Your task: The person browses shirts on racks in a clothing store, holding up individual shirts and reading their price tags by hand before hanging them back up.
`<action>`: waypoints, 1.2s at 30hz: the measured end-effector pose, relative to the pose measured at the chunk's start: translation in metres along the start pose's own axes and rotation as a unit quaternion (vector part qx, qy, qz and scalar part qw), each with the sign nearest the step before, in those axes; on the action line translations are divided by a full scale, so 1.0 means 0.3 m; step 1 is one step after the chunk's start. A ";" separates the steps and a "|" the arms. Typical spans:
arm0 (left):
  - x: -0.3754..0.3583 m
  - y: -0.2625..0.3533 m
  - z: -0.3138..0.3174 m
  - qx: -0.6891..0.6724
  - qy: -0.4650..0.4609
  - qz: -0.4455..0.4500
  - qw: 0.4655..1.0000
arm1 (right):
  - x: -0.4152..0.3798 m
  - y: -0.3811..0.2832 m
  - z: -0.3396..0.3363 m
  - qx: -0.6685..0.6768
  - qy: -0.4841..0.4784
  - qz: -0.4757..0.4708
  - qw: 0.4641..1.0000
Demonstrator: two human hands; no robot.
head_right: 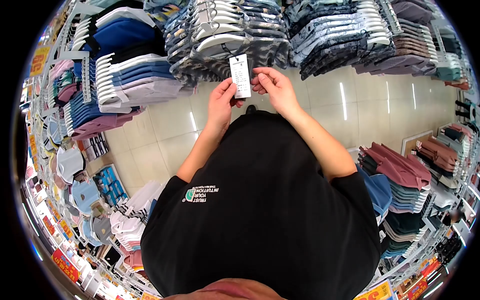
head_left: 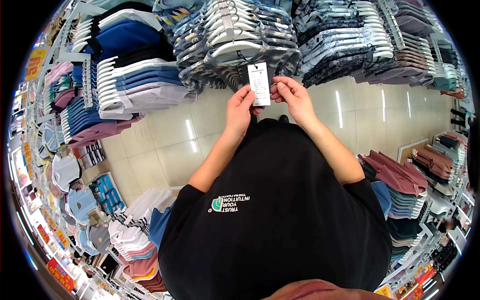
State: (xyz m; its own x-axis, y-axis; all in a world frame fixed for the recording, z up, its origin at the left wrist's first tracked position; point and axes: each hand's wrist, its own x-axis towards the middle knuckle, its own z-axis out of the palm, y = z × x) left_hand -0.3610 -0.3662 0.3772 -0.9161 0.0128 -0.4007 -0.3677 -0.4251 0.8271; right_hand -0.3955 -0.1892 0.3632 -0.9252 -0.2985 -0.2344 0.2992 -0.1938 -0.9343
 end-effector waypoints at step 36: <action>0.033 -0.070 -0.458 -0.132 0.097 -0.117 0.980 | 0.317 -0.140 0.179 -0.560 0.075 -0.373 0.736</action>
State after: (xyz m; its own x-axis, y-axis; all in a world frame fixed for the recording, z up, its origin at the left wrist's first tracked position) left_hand -0.3403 -0.4814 0.3017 -0.7546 -0.0229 -0.6558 -0.4871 -0.6501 0.5832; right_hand -0.4835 -0.2595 0.3946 -0.7743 -0.3777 0.5077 -0.6084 0.6651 -0.4331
